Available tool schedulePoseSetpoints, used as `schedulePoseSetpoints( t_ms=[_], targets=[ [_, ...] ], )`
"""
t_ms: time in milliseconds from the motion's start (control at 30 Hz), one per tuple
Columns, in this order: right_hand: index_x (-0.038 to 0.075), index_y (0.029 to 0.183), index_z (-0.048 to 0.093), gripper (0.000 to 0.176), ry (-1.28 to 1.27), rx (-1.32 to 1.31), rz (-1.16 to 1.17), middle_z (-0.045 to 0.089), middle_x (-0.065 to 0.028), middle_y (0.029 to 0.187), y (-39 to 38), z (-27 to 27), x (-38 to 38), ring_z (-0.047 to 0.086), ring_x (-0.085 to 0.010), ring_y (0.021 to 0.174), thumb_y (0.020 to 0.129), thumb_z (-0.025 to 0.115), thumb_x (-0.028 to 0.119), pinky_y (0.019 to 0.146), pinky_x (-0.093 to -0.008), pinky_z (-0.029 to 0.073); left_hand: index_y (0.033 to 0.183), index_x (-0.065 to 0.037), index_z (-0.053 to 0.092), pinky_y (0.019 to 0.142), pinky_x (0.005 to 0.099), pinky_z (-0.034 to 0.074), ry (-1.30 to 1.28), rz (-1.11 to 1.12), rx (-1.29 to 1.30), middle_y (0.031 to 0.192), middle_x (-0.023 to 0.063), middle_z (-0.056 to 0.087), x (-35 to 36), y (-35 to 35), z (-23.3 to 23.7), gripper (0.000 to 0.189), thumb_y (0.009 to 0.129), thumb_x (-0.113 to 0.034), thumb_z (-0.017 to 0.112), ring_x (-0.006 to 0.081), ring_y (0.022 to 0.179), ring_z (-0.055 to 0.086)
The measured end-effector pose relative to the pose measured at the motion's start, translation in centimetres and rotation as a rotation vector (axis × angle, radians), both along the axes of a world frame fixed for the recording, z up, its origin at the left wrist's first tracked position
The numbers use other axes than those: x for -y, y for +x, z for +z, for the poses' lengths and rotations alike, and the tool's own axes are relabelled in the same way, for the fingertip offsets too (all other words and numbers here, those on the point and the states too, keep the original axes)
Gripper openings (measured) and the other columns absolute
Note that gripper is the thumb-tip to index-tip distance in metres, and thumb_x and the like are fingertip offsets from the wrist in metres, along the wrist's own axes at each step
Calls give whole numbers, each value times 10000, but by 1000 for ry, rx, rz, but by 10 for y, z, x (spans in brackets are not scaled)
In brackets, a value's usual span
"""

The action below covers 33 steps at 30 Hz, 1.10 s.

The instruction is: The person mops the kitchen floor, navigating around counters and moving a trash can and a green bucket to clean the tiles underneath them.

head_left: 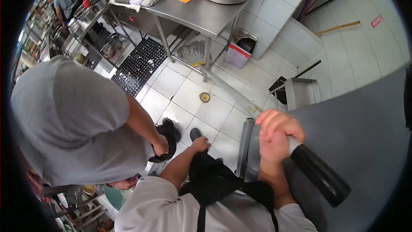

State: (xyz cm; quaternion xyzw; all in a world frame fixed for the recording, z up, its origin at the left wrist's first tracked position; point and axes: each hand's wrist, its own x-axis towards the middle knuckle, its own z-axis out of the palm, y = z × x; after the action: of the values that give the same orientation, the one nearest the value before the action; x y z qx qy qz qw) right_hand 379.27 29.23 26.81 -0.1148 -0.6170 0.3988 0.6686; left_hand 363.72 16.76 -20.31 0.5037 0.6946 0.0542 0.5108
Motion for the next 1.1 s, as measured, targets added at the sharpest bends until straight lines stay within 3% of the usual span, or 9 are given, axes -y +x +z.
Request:
schedulePoseSetpoints(
  t_ms=[133, 267, 400, 600, 800, 833, 900, 1000, 1100],
  targets=[
    [65, 793, 424, 189, 67, -71, 87, 421, -31, 546, -42, 33, -64, 433, -160, 478, 923, 558, 42, 576, -381, 473, 1172, -23, 637, 911, 409, 515, 139, 394, 115, 1060, 186, 696, -12, -49, 51, 482, 837, -366, 677, 330, 1012, 666],
    [45, 715, 474, 247, -19, -92, 74, 447, -35, 545, -106, 84, -120, 429, -130, 462, 917, 605, 100, 559, -337, 474, 1171, -23, 599, 864, 409, 527, 154, 831, 18, 1045, 183, 698, -5, -64, 40, 449, 852, -332, 662, 308, 988, 674],
    [34, 733, 504, 231, 35, -49, 43, 439, -27, 551, -155, 109, -142, 429, -123, 468, 911, 631, 108, 566, -339, 479, 1166, -34, 617, 834, 366, 522, 214, 514, 74, 1012, 142, 711, -4, -51, 43, 497, 805, -366, 702, 266, 944, 679],
    [33, 754, 517, 228, 49, -14, 77, 424, -16, 566, -175, 124, -179, 407, -111, 494, 918, 644, 126, 600, -325, 472, 1172, -20, 618, 877, 361, 512, 78, 1445, 50, 1043, 181, 697, -10, -84, 86, 546, 787, -394, 721, 279, 989, 671],
    [27, 793, 511, 196, 7, -56, 120, 431, -11, 576, -187, 134, -213, 410, -100, 492, 906, 661, 82, 602, -314, 471, 1101, 44, 619, 916, 392, 490, 121, 1666, -253, 1075, 233, 665, 55, -52, 39, 513, 798, -357, 721, 332, 1038, 642],
    [30, 799, 509, 192, 14, -41, 154, 431, -13, 575, -189, 135, -218, 410, -98, 490, 903, 663, 76, 596, -315, 472, 1159, 63, 557, 923, 393, 480, 164, 1856, 85, 1101, 265, 633, 51, -46, 92, 553, 802, -328, 718, 325, 1044, 626],
    [38, 815, 501, 185, 65, -27, 223, 439, -21, 580, -205, 139, -230, 418, -98, 492, 888, 670, 55, 573, -316, 472, 1361, 41, 308, 929, 429, 462, 67, 1941, 2, 1128, 274, 598, 55, -11, 42, 708, 864, -296, 683, 360, 1045, 601],
    [38, 824, 498, 185, 90, -30, 185, 430, -22, 589, -243, 143, -247, 417, -98, 497, 884, 672, 55, 569, -309, 466, 1387, 13, 280, 973, 422, 429, 222, 2277, -115, 1234, 304, 535, 21, -17, 101, 788, 842, -349, 719, 372, 1116, 566],
    [54, 851, 484, 166, 130, -45, 224, 364, -4, 590, -262, 144, -271, 386, -99, 497, 911, 639, 48, 552, -291, 428, 1353, 38, 336, 985, 423, 432, -62, 2245, -244, 1241, 320, 534, 55, -35, 59, 757, 817, -325, 728, 386, 1133, 567]
  ],
)
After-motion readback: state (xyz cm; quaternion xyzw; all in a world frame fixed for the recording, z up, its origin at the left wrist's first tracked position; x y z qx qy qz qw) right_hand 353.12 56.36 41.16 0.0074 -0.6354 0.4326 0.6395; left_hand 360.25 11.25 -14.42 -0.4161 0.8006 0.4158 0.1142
